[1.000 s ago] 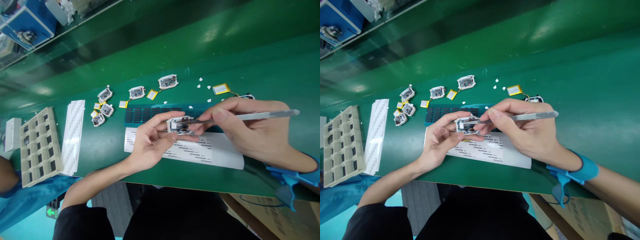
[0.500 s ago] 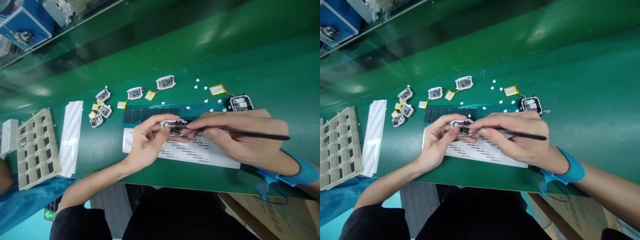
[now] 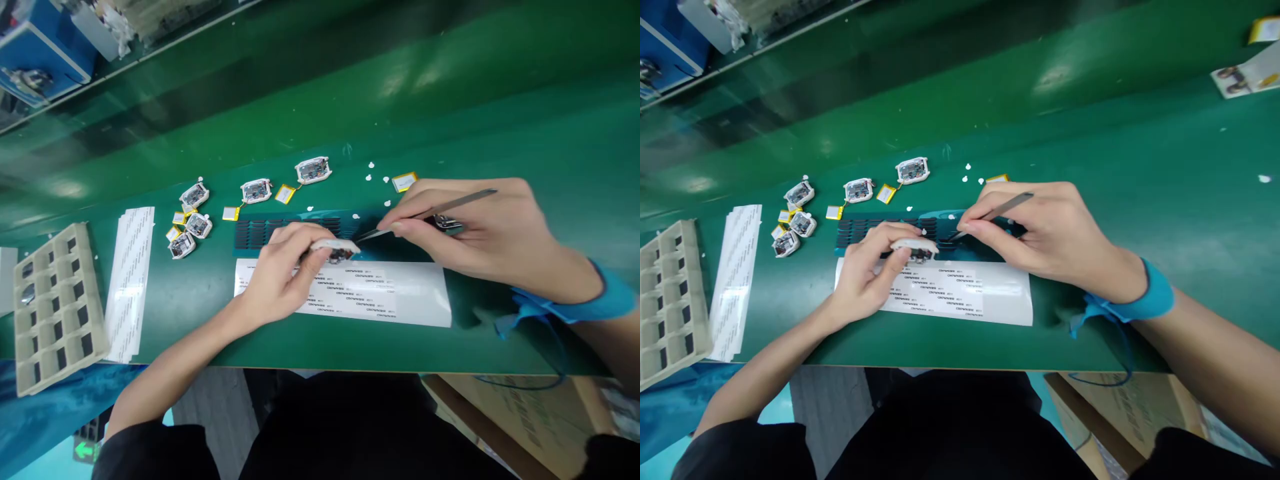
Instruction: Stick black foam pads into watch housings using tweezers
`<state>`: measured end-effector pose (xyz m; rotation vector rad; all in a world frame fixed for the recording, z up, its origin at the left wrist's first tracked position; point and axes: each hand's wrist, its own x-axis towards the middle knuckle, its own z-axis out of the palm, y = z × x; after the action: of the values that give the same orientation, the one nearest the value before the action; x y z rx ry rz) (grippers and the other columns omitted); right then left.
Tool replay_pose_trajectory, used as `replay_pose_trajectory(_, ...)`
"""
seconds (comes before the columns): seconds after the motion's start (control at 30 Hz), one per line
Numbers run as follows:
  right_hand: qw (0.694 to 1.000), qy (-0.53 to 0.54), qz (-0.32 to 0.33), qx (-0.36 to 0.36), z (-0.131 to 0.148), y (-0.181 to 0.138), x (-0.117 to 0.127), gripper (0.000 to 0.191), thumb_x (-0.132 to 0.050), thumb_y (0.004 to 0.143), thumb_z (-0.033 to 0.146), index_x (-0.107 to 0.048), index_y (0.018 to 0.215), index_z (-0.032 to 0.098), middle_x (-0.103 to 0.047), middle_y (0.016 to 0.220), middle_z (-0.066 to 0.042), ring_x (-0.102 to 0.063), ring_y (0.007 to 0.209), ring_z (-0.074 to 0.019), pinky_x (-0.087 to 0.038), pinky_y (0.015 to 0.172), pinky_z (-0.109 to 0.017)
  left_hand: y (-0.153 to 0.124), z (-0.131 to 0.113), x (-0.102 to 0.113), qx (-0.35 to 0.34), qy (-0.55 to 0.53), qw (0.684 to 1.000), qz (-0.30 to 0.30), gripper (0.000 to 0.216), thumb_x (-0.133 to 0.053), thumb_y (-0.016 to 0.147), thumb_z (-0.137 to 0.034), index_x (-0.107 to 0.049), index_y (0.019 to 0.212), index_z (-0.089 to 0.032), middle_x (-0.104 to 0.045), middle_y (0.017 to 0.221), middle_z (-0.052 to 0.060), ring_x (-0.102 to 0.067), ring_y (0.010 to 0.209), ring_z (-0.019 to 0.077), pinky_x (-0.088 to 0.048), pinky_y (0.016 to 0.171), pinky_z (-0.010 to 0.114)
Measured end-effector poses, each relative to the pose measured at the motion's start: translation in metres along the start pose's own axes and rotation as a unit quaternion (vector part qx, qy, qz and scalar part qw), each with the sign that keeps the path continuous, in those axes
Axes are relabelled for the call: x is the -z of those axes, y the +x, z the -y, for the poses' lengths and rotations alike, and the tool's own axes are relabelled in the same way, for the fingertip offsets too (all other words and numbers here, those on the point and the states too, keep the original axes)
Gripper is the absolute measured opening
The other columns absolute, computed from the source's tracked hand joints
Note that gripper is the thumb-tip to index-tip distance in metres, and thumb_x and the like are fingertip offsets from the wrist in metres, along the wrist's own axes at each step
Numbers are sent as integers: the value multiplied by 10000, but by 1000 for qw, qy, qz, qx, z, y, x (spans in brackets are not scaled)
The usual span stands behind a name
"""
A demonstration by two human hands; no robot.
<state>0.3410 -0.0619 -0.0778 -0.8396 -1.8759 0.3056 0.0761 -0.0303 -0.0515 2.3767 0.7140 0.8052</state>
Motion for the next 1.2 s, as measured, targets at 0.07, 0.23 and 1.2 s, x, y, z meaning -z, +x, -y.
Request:
replay_pose_trajectory(0.07, 1000, -18, 15, 16, -3, -1, 1, 198, -688, 1083, 228, -737, 898, 278, -784, 930, -6, -737, 797, -205, -580, 793, -363, -1, 1, -3, -53, 76, 995, 43, 220, -507, 1132, -243, -709, 1188, -177, -801, 1146, 54, -713, 1157, 209, -518, 1041, 369)
replay_pose_trajectory(0.23, 994, -61, 70, 63, 2, 0, 5, 169, -564, 1132, 167, -676, 1050, 264, -767, 1004, -30, -742, 864, -234, -609, 799, -408, -3, 2, -8, -84, 139, 985, 64, 247, -485, 1144, -256, -697, 1209, -145, -809, 1162, 66, -677, 1221, 226, -486, 1065, 369)
replay_pose_trajectory(1.2, 967, -236, 3, 95, 21, -7, 19, 541, -660, 1107, 110, -558, 1569, 372, -785, 1218, 25, -790, 913, -138, -665, 833, -262, 2, 2, 0, -146, 55, 980, 121, 207, -528, 1073, -177, -719, 1151, -196, -809, 1199, 70, -681, 1238, 284, -562, 1024, 451)
